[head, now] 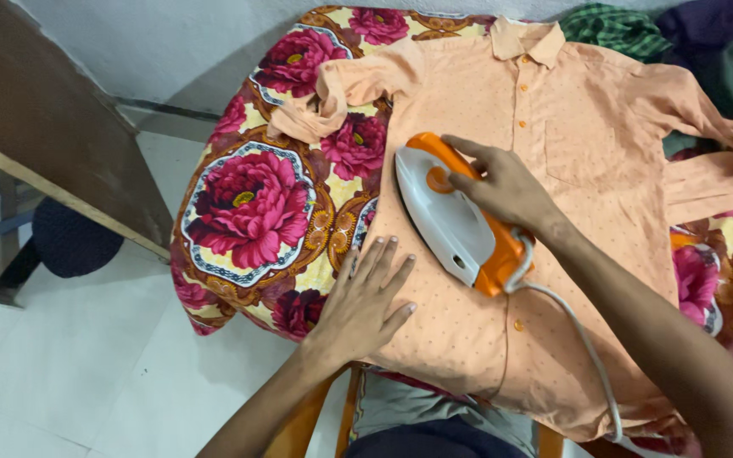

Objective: The person lays a peach-colored long-sleeved shirt flat on a floral-patterned table, smooths it out, and irons the front body and sleeves using a white and orange iron. The person moves the iron back and forth across the fabric to remove wrinkles.

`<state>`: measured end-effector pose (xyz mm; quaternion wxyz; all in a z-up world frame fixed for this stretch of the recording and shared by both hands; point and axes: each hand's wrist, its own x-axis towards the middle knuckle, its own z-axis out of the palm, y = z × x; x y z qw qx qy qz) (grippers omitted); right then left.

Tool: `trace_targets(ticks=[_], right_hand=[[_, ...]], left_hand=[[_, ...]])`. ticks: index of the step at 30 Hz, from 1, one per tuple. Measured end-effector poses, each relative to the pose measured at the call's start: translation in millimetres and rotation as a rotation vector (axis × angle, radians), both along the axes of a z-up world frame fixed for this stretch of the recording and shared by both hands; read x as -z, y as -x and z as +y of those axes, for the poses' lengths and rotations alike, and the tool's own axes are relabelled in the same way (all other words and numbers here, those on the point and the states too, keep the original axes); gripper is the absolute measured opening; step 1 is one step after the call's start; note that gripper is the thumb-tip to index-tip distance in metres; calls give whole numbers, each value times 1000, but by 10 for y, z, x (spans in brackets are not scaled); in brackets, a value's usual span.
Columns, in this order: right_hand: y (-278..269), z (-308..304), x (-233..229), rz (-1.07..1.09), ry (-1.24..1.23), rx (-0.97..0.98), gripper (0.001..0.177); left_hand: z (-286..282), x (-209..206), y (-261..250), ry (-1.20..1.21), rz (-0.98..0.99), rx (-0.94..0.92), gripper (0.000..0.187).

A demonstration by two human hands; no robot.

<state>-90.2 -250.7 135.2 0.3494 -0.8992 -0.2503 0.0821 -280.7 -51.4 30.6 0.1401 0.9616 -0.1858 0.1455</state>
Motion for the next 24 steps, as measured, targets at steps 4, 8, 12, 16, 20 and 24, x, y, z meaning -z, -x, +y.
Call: trace_targets(ticks=[4,8,12,16,20,24], right_hand=[[146,-106,-19,13,10,0,68],[94,30,-13,15,-34,2,67],[-64,266,1,-10,-49,10,65],[-208,404,24,-25,-100,-18,65],[-189,380,10,18,-97,-15,67],[-19,177,-11,-2,-73,-102,66]], left_hand=[[-13,24,1,-1,-28,-8,68],[-23,18,8,11,-32,-20,68],[-26,2,15,15,-38,-28,68],[-38,17,36,11,-46,-36,68],[-26,2,20,21,-42,-41,67],[-33,23,20,8,-35,-45,67]])
